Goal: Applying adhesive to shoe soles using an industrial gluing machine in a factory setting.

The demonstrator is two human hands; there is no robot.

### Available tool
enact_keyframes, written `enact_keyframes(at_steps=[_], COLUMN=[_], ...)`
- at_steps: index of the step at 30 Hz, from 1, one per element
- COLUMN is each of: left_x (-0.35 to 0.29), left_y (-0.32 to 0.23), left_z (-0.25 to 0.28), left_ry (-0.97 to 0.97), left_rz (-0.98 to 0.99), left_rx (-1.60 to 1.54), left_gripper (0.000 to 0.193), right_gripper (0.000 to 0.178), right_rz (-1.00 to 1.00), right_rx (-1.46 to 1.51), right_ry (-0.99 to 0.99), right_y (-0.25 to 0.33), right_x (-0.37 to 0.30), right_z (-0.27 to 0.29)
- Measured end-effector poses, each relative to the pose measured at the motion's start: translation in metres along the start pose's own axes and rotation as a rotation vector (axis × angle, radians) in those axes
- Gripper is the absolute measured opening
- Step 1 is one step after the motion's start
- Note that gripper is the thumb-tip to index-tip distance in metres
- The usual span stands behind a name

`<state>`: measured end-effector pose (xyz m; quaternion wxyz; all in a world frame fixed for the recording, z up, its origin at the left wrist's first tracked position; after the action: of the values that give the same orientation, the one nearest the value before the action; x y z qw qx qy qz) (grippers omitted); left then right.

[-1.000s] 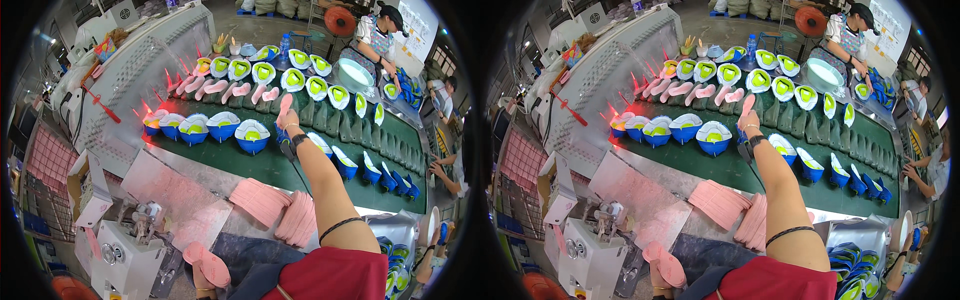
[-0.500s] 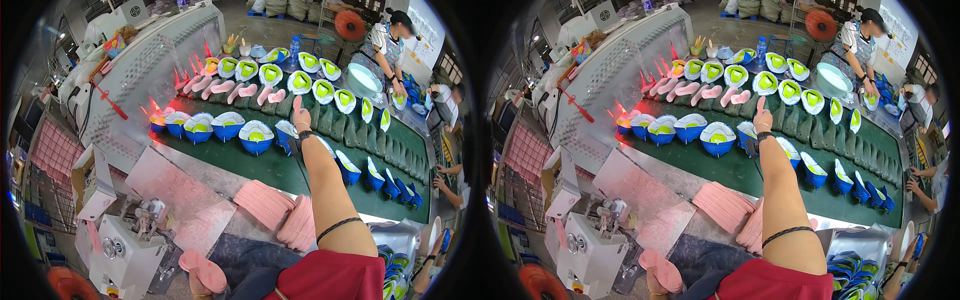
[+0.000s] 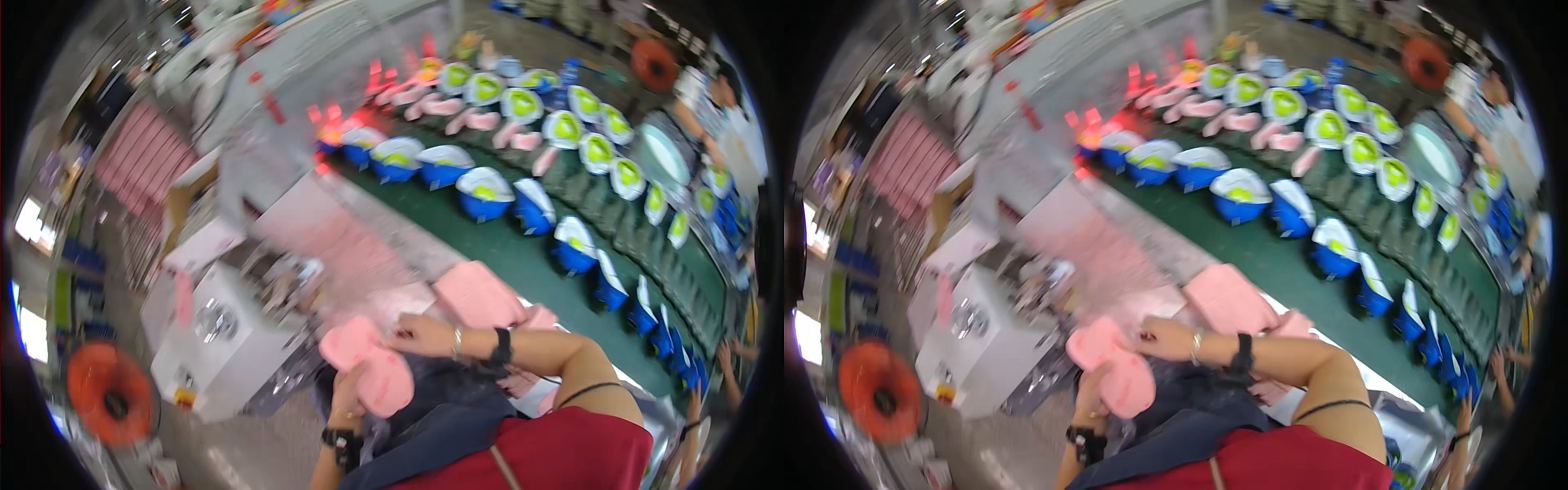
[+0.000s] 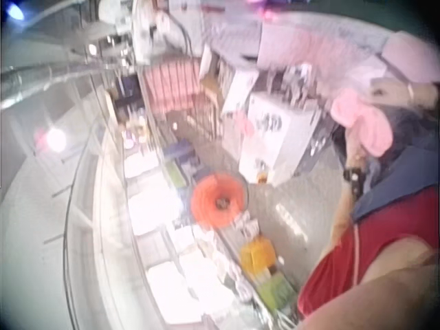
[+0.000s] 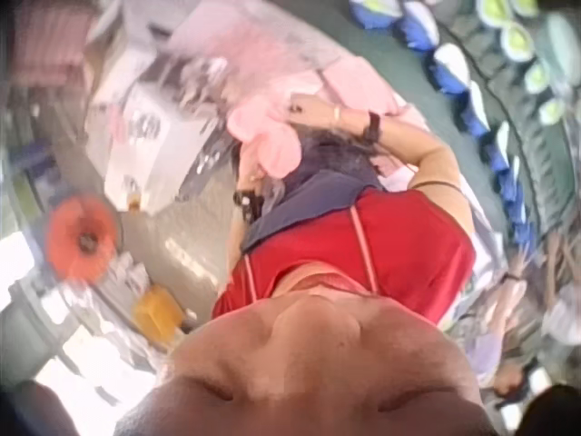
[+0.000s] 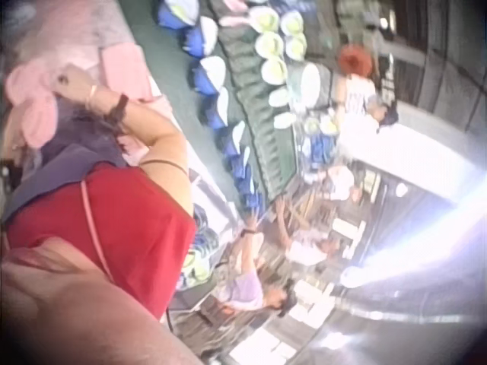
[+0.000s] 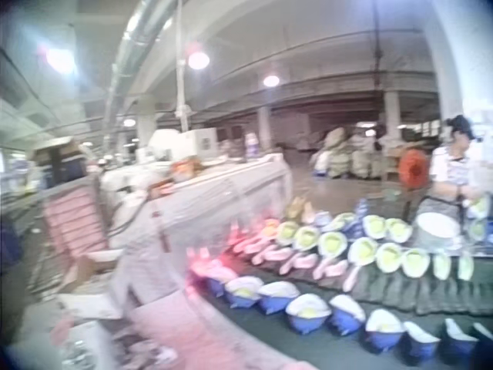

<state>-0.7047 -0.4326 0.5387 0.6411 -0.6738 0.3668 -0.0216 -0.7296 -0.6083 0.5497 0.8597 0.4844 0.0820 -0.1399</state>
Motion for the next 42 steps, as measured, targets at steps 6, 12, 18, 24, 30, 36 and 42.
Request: enact_keyframes(at_steps=[6, 12, 18, 24, 30, 36, 42], left_x=[-0.025, -0.052, -0.057, -0.058, -0.068, -0.061, -0.045], left_y=[0.031, 0.021, 0.023, 0.026, 0.023, 0.033, 0.045], left_z=[0.025, 0.023, 0.023, 0.027, 0.038, 0.027, 0.000], left_ry=[-0.234, -0.084, -0.047, -0.048, -0.127, -0.211, -0.161], left_rz=[0.495, 0.474, 0.459, 0.453, 0.424, 0.501, 0.540], left_rx=[-0.584, -0.644, -0.624, -0.616, -0.601, -0.496, -0.431], left_gripper=[0.030, 0.043, 0.046, 0.045, 0.050, 0.058, 0.053], right_gripper=[0.036, 0.045, 0.042, 0.041, 0.047, 0.030, 0.025], right_rz=[-0.068, -0.047, -0.098, 0.178, -0.175, -0.190, -0.422], right_rx=[0.375, 0.348, 0.062, -0.334, 0.039, 0.697, 0.847], right_ry=[-0.453, -0.400, -0.413, -0.751, -0.577, -0.694, -1.017], right_y=[0.003, 0.025, 0.036, 0.070, 0.034, -0.007, -0.176], right_x=[0.041, 0.150, 0.155, 0.149, 0.221, 0.203, 0.038], right_z=[-0.019, -0.024, 0.019, 0.065, 0.008, 0.067, 0.246])
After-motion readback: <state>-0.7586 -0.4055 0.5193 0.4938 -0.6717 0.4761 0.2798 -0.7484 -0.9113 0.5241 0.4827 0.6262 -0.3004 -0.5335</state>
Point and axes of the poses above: each hand's wrist, its own x-axis towards the middle knuckle, its own z-axis out of the back of the hand, y = z × x, the point moved 10 cm from there along x, towards the middle knuckle, and after that the axes turned 10 degrees about -y, right-handed, at the moved point
